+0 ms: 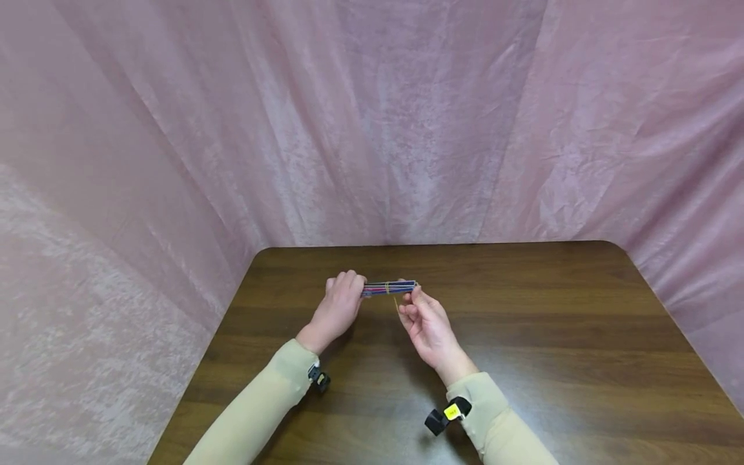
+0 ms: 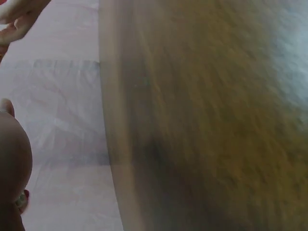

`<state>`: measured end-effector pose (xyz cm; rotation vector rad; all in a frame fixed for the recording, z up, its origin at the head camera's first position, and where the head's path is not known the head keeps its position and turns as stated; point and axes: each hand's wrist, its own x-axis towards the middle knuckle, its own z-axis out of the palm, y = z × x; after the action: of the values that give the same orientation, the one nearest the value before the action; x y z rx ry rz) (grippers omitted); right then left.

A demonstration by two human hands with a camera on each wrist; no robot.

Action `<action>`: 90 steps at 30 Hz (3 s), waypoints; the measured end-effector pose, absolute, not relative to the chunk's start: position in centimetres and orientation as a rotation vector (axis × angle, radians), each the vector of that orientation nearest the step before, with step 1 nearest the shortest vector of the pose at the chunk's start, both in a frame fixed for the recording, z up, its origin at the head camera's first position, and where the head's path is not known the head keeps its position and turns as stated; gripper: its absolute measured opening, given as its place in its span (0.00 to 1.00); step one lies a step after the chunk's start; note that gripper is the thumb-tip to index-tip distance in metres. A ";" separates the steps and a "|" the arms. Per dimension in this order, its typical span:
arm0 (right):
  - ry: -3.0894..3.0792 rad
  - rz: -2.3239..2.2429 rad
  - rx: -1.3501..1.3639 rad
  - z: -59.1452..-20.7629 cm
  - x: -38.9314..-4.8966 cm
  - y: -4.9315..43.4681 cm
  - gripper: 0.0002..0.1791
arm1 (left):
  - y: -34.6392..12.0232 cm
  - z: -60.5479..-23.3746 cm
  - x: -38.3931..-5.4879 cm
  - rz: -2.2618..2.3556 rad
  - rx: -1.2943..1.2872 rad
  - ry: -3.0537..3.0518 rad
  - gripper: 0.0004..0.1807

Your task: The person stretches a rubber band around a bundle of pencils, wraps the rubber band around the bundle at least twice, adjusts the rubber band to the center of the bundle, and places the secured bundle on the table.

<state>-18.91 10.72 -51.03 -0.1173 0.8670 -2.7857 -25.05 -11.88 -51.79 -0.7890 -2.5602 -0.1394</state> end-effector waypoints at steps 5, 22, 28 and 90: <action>1.029 -2.760 -0.079 -51.1 -18.4 10.8 0.17 | -12.4 -52.1 -24.7 -0.063 -0.857 -2.507 0.04; 1.862 -2.534 0.064 -50.6 -18.4 11.5 0.15 | -12.5 -51.5 -23.5 0.115 -0.887 -2.461 0.04; 2.105 -2.327 0.036 -51.7 -19.1 12.0 0.22 | -11.9 -51.5 -23.1 0.293 -0.928 -2.409 0.02; 3.304 -0.318 -1.205 -53.2 -21.5 14.9 0.12 | -8.9 -51.8 -22.7 0.402 -0.824 -2.542 0.26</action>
<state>-21.53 14.92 -53.17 -1.2046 3.3043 -0.3181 -22.68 -8.88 -51.75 -0.8237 -2.5422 0.4018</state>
